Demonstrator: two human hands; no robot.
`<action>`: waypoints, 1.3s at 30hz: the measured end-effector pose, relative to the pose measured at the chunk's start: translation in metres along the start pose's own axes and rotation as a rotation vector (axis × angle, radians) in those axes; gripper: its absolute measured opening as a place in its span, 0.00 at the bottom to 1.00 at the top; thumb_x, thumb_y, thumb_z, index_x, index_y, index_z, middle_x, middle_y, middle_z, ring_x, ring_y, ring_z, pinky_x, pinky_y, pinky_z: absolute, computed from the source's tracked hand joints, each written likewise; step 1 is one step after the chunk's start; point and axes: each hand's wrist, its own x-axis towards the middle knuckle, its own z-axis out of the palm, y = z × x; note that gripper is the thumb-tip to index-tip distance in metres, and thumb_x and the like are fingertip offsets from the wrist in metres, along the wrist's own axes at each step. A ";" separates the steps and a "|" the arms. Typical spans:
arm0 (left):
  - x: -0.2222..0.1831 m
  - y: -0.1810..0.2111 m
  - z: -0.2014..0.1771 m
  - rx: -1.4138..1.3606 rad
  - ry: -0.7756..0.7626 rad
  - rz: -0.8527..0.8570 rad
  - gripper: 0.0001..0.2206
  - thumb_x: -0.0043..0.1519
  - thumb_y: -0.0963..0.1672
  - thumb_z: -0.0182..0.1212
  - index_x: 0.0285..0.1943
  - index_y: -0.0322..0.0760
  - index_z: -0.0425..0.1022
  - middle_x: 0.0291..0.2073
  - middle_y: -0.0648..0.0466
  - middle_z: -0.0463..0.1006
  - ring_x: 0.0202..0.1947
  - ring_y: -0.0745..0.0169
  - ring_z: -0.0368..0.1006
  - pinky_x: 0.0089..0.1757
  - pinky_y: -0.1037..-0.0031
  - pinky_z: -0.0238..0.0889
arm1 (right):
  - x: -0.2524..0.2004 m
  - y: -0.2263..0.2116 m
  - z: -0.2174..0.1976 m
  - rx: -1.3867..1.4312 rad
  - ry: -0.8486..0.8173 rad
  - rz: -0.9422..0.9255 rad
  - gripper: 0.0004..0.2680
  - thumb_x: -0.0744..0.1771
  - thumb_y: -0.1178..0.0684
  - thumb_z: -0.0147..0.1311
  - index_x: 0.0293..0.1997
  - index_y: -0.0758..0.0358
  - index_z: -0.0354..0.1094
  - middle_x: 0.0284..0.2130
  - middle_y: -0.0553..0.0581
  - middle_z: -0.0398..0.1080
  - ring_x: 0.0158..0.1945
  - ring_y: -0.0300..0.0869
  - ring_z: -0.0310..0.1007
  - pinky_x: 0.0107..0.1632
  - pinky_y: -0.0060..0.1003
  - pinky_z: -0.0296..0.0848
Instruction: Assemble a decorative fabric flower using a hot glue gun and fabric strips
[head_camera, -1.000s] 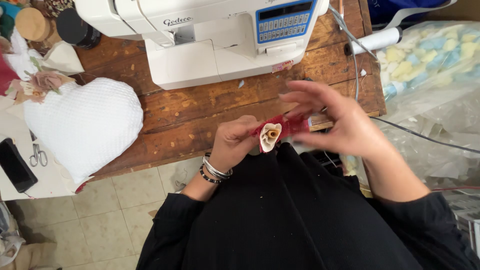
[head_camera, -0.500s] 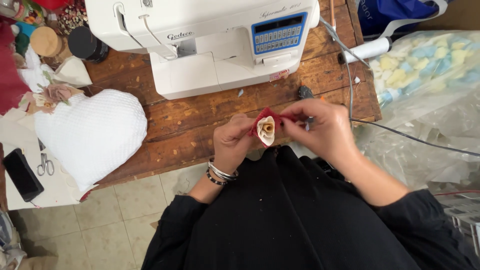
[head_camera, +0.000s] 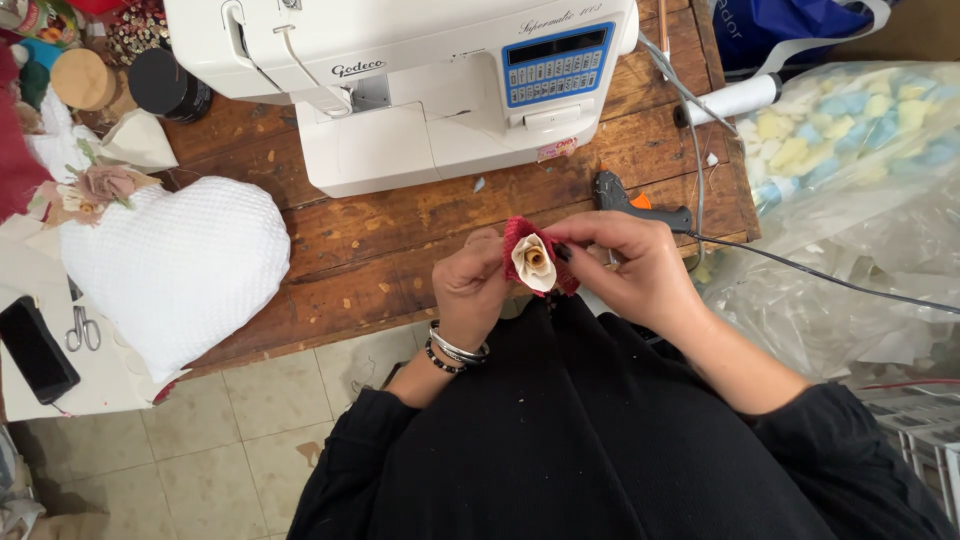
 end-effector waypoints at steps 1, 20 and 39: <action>0.000 0.000 0.000 0.009 0.014 0.017 0.06 0.58 0.39 0.72 0.42 0.33 0.85 0.33 0.51 0.83 0.34 0.57 0.73 0.47 0.65 0.66 | 0.000 0.002 -0.001 0.078 -0.032 0.010 0.07 0.65 0.63 0.61 0.46 0.67 0.78 0.39 0.65 0.79 0.43 0.44 0.78 0.46 0.39 0.77; 0.004 0.025 0.011 0.289 0.062 0.171 0.04 0.56 0.38 0.72 0.38 0.37 0.85 0.32 0.51 0.85 0.33 0.51 0.82 0.47 0.61 0.68 | -0.012 0.002 0.017 -0.076 0.152 0.030 0.19 0.54 0.57 0.76 0.47 0.61 0.79 0.30 0.54 0.76 0.33 0.41 0.77 0.39 0.32 0.77; 0.028 0.056 -0.027 -0.098 -0.354 -0.465 0.09 0.54 0.40 0.75 0.43 0.34 0.85 0.32 0.52 0.85 0.40 0.73 0.74 0.41 0.73 0.73 | -0.012 -0.013 -0.005 -0.278 -0.089 0.025 0.20 0.60 0.54 0.70 0.55 0.52 0.66 0.36 0.44 0.82 0.41 0.43 0.81 0.48 0.37 0.75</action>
